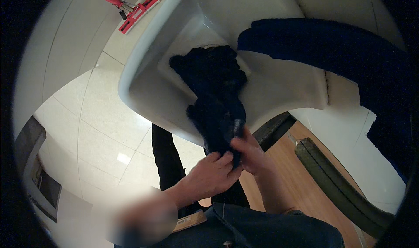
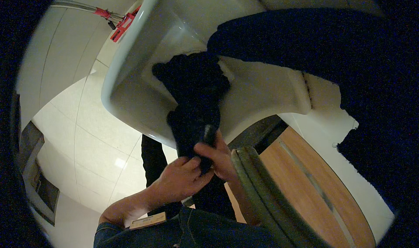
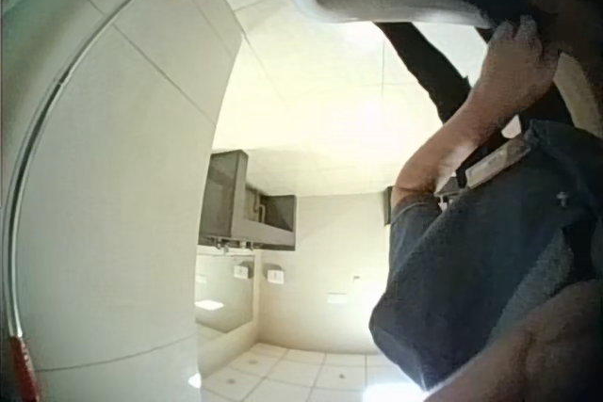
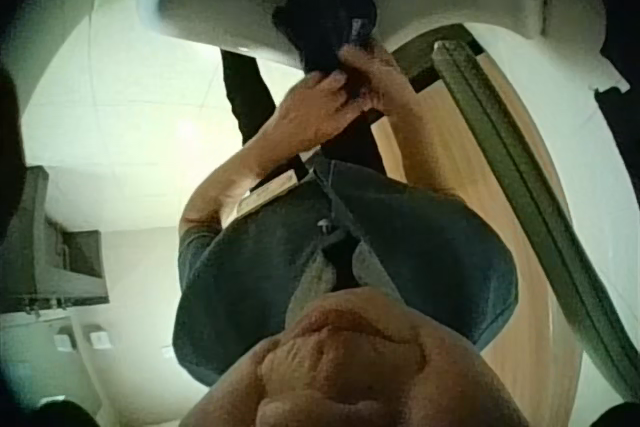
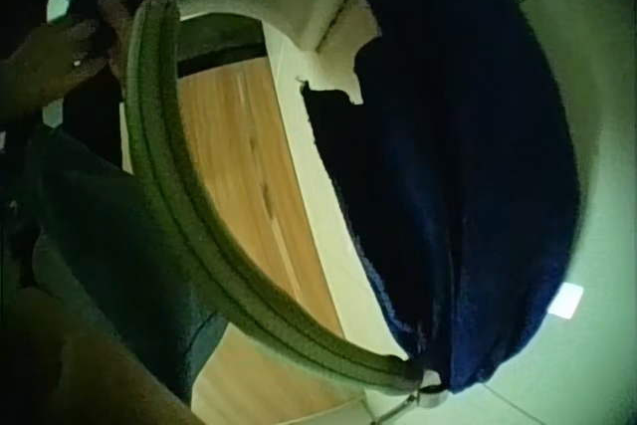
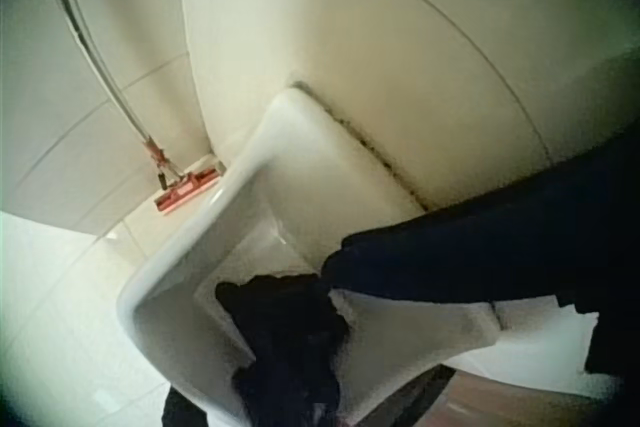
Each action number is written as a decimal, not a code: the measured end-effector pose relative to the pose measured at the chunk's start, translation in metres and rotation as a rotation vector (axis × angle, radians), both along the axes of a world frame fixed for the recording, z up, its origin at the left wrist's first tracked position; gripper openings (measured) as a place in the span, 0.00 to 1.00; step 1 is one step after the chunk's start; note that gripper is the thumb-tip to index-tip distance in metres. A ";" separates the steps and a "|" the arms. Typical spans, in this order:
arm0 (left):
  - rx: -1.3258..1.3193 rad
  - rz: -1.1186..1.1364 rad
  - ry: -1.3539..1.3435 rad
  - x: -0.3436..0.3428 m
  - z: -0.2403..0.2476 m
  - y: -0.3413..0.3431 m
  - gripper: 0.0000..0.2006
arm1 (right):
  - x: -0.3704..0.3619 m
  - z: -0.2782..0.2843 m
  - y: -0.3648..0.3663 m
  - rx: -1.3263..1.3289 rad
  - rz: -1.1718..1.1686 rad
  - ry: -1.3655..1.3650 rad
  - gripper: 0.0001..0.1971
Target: The person hand-washes a dark garment in a white sink. They repeatedly submerge, scrub, and wring the item, then rinse it using a handheld shower hose. The garment remains in the sink at the end of the clip.
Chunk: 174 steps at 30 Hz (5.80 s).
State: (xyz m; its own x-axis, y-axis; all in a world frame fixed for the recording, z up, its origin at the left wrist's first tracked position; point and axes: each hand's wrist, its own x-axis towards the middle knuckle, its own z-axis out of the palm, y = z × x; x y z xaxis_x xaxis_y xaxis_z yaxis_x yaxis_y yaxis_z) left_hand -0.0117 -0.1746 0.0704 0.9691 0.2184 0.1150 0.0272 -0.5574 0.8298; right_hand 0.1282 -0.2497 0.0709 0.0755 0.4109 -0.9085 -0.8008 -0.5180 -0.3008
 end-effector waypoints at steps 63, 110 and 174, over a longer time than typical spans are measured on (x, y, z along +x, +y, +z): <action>-0.693 0.484 0.185 0.004 -0.010 -0.016 0.20 | 0.053 -0.017 0.035 0.052 0.622 -0.890 0.42; -1.746 1.109 -0.327 0.047 -0.080 0.121 0.13 | 0.047 -0.060 0.038 0.068 0.612 -0.538 0.39; -1.556 1.302 -0.145 0.023 -0.085 0.039 0.22 | 0.085 -0.068 -0.002 -0.110 0.261 -0.834 0.22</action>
